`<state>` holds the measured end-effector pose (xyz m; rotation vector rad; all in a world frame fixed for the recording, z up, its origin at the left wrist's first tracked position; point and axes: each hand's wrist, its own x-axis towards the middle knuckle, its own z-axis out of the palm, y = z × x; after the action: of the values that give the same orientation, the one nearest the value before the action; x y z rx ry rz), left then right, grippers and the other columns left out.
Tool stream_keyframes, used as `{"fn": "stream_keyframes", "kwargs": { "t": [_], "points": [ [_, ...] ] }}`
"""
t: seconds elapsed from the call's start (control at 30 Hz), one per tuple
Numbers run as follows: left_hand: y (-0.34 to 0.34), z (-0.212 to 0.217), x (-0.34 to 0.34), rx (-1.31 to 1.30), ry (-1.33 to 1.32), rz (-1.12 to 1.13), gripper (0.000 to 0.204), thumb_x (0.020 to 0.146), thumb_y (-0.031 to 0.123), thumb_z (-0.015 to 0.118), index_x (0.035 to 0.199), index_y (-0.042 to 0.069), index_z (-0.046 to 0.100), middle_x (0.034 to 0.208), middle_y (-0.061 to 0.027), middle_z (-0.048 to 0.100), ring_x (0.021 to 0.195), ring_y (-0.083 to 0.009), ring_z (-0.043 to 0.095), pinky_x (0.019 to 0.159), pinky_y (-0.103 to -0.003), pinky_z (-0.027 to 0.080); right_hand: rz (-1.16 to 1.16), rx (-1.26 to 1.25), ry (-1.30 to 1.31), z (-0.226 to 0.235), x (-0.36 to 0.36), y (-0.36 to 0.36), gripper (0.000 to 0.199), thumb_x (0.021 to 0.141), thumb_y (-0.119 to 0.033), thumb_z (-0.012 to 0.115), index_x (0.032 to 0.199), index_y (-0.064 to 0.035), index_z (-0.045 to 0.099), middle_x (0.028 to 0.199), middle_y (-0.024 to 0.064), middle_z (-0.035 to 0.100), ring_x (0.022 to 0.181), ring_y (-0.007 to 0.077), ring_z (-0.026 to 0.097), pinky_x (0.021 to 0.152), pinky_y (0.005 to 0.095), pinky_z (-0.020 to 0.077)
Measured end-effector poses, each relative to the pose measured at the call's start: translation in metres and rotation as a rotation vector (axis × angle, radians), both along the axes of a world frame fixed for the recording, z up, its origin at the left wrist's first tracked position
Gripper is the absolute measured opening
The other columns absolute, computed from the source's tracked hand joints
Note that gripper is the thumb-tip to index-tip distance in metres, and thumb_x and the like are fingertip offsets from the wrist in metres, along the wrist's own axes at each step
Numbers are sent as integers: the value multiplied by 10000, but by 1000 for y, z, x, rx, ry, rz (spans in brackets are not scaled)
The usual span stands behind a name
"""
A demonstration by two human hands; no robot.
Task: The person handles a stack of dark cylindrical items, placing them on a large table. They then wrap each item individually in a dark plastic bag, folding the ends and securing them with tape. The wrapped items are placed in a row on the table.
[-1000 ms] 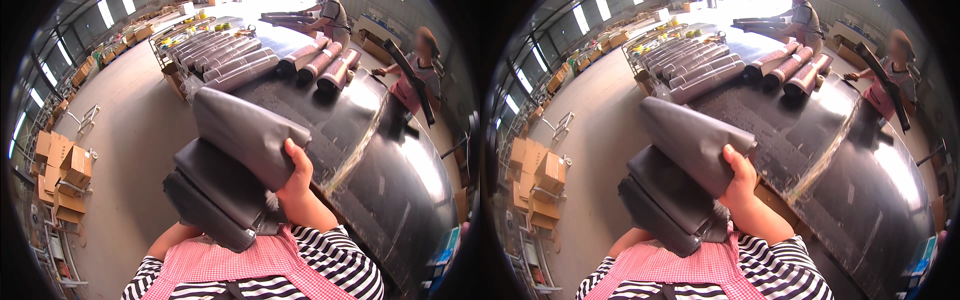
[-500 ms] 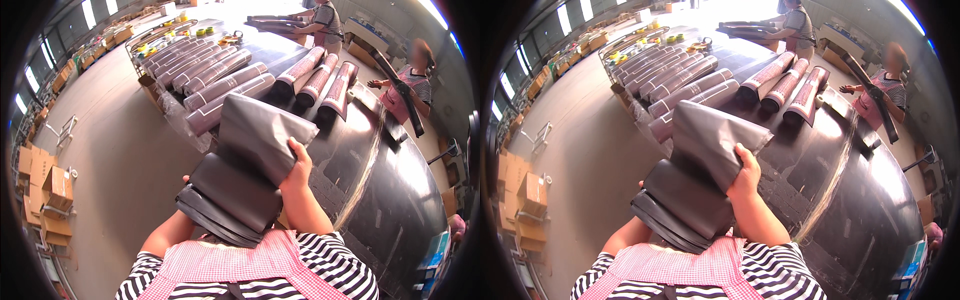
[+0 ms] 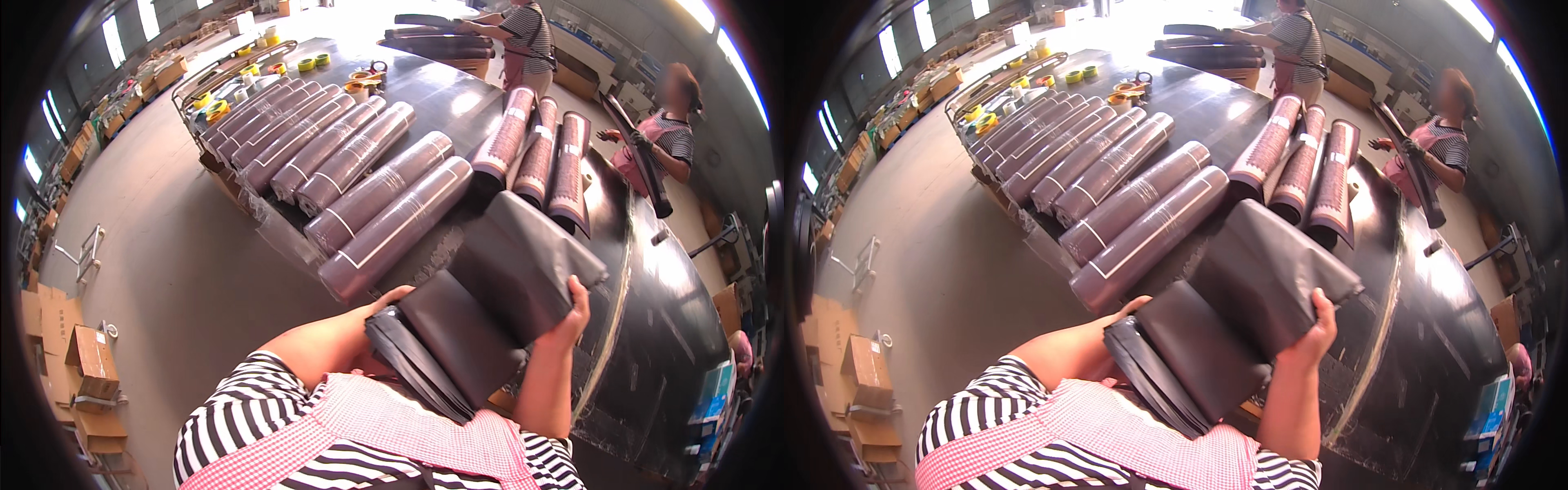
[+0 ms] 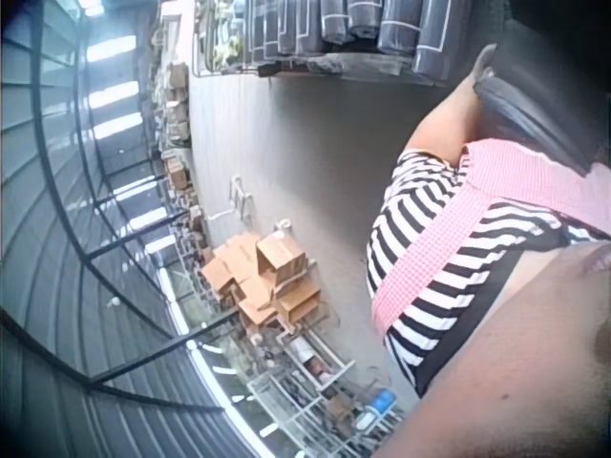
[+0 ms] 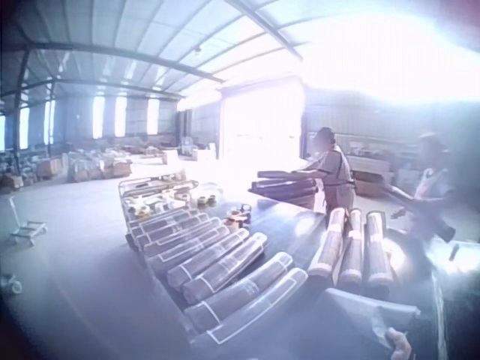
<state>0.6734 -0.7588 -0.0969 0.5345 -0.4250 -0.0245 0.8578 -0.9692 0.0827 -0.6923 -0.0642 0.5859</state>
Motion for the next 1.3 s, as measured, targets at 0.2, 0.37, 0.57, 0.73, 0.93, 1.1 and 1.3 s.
{"fn": "stream_keyframes", "kwargs": {
  "t": [0.2,0.37,0.57,0.73,0.93,1.1,1.3],
  "points": [
    [63,23,71,324,274,94,661,858,141,531,1490,6,390,1422,-148,527,1289,-234,530,1083,-380,433,-254,-240,-82,1,100,34,366,851,-281,685,1121,-34,688,1112,128,682,1014,270,654,925,407,530],
    [70,44,116,816,671,178,651,839,48,500,1484,11,424,1400,-123,557,1318,-208,494,1097,-333,383,-27,-349,-394,-128,239,35,482,814,-18,630,1291,-47,563,1142,108,662,1072,281,638,982,425,503],
    [70,18,110,1158,736,393,511,982,293,578,1401,6,526,1360,-149,595,1277,-231,526,1083,-329,381,-52,-280,-79,-179,241,54,493,804,1,655,1286,-25,555,1202,109,637,1102,284,606,1008,430,470],
    [48,44,113,1573,672,461,625,881,380,705,1363,22,532,1305,-209,612,1236,-337,572,1042,-384,441,7,-431,-124,-163,256,56,444,833,-69,719,1248,28,595,1168,116,670,1061,247,630,972,380,473],
    [60,31,102,1507,688,399,612,837,290,767,1359,64,541,1285,-184,632,1207,-317,593,1024,-379,454,-418,-484,51,-179,155,44,486,869,-40,689,1325,40,542,1251,110,626,1114,241,602,1020,378,444],
    [58,25,112,1533,595,363,633,839,260,762,1392,59,531,1308,-177,631,1231,-296,591,1042,-371,447,-530,-422,158,-172,106,-13,445,914,-35,648,1343,4,535,1291,103,610,1159,247,586,1034,385,443],
    [18,29,148,1648,478,338,646,852,311,740,1405,54,528,1381,-187,580,1299,-311,541,1094,-366,417,-702,-519,-90,-148,187,-57,446,919,-21,622,1350,11,514,1271,105,612,1119,251,596,1016,398,456]
  ]
}}
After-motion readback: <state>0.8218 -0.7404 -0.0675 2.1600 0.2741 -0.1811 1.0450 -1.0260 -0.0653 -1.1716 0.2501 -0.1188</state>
